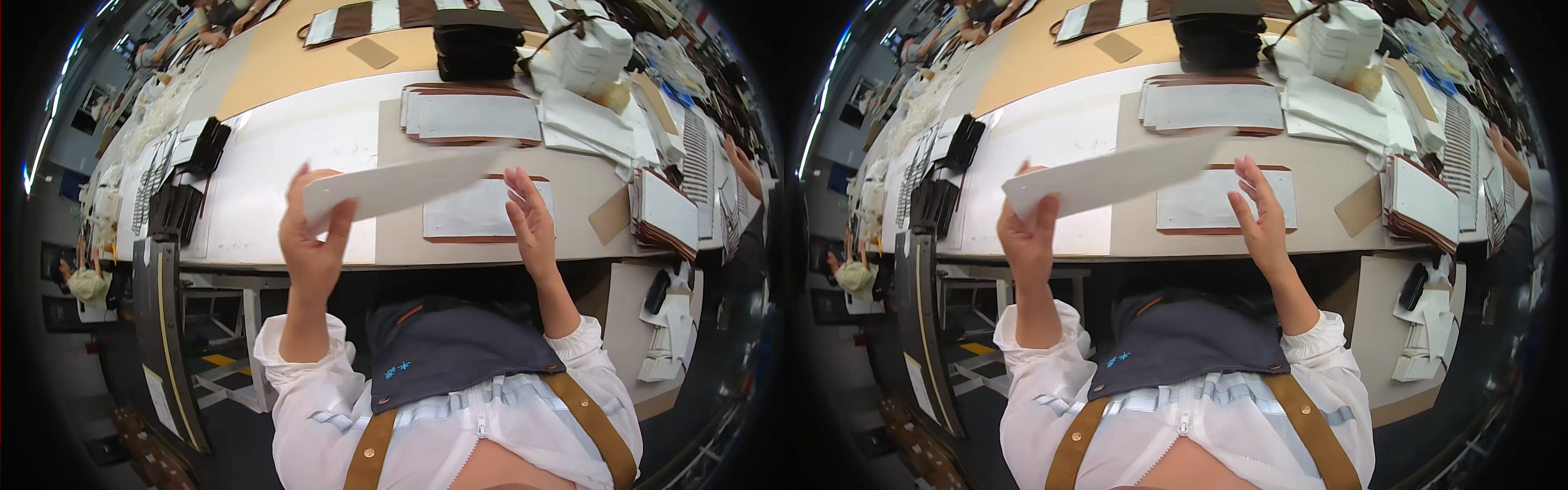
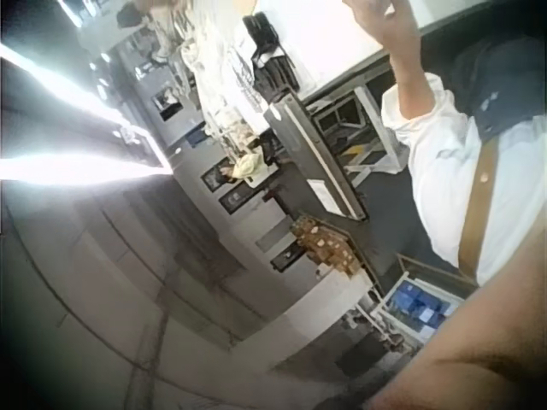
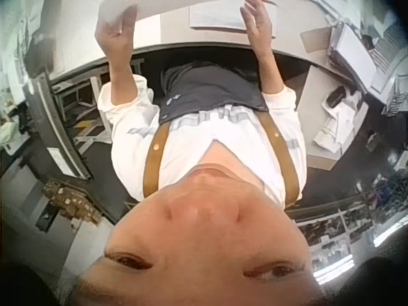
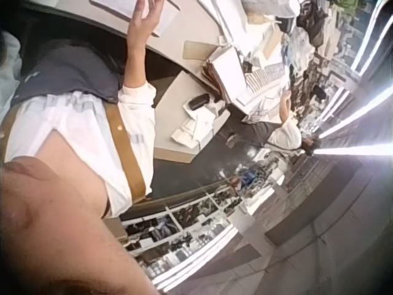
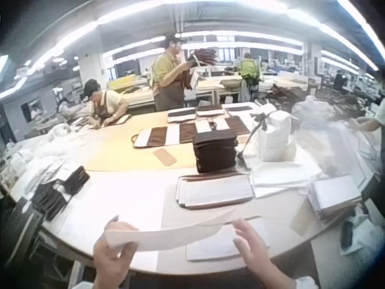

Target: The person repeatedly picks up white rectangular sheets and places them onto brown rectangular bases on a workbench. They smooth the white sheets onto the brown bases with their hands and then move the assembled units to a stack on the right side of the table.

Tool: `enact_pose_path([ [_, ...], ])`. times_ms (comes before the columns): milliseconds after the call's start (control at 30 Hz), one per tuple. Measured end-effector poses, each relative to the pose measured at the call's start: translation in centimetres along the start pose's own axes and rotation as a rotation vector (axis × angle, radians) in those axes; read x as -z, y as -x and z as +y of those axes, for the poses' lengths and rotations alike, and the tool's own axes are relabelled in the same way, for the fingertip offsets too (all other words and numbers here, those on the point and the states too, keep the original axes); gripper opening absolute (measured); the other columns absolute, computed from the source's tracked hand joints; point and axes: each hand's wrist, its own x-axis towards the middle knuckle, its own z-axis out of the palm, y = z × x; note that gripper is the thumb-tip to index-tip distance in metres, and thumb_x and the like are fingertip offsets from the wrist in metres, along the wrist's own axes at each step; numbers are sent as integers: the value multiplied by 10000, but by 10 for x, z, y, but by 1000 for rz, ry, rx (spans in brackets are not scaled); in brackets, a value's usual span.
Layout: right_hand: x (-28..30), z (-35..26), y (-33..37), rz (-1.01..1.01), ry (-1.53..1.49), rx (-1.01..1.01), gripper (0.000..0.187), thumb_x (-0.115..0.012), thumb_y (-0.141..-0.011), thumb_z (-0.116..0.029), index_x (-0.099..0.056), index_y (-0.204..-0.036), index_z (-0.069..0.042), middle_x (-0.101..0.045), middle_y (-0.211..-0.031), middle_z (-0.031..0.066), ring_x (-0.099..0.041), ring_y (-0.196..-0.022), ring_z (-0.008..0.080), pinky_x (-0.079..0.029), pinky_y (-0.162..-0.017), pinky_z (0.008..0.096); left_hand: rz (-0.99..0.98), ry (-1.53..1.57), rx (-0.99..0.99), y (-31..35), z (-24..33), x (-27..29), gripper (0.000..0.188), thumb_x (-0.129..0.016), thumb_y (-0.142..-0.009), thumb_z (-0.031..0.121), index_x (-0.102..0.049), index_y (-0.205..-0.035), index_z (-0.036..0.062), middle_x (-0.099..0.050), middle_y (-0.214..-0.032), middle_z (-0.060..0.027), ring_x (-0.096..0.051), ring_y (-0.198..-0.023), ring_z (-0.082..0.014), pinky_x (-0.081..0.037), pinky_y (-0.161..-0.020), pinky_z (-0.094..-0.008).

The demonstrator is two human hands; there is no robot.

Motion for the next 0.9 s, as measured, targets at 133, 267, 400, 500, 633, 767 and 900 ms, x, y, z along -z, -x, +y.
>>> enact_pose_path([
  [133, 21, -13, 1, 101, -182, -23, 236, -622, -1016, -73, -609, -1228, 30, -642, -1162, 63, -593, -1102, 150, -441, -1015, 300, -61, 332, 378, 26, -8, -37, 227, -702, -976, 128, -674, -1169, 13, -701, -1103, -82, -623, -1082, -175, -438, -1048, -360],
  [267, 40, -13, 17, 173, -260, -150, 90, -625, -1008, -45, -645, -1087, -5, -644, -1060, 25, -606, -962, 104, -497, -888, 281, -90, 595, 666, 42, -13, -65, 250, -660, -1014, 167, -661, -1189, -12, -698, -1109, -69, -624, -1059, -132, -472, -955, -290],
  [400, 54, -1, 23, 227, -175, -301, 124, -679, -988, -116, -664, -1061, -17, -669, -937, -4, -618, -843, 72, -511, -779, 250, -95, 570, 804, 61, -24, -91, 318, -563, -1065, 224, -586, -1270, -18, -637, -1226, -81, -567, -1147, -129, -429, -1007, -291],
  [500, 68, 10, 26, 244, -192, -392, 145, -696, -980, -142, -674, -1043, -13, -676, -911, -2, -618, -820, 63, -498, -756, 231, -191, 489, 850, 82, -45, -96, 304, -519, -1080, 250, -551, -1255, 3, -591, -1239, -67, -528, -1160, -128, -398, -1035, -296],
  [633, 80, 18, 26, 265, -254, -538, 149, -698, -975, -145, -682, -1035, -10, -679, -905, 6, -615, -798, 60, -487, -737, 224, -247, 358, 823, 93, -62, -98, 219, -588, -1043, 181, -596, -1179, 9, -621, -1107, -43, -559, -1009, -100, -453, -911, -272],
  [767, 84, 21, 18, 256, -226, -552, 148, -698, -970, -147, -685, -1031, -12, -675, -881, -3, -594, -764, 54, -480, -720, 223, -235, 255, 764, 83, -73, -103, 180, -666, -985, 128, -632, -1114, 7, -654, -982, -41, -616, -904, -116, -504, -814, -272],
  [900, 89, 30, 4, 252, -124, -528, 142, -697, -965, -134, -689, -1032, -9, -661, -855, -16, -571, -737, 47, -467, -688, 214, -180, 295, 822, 64, -81, -114, 211, -677, -970, 94, -650, -1160, 7, -657, -919, -32, -610, -802, -93, -504, -730, -233],
])
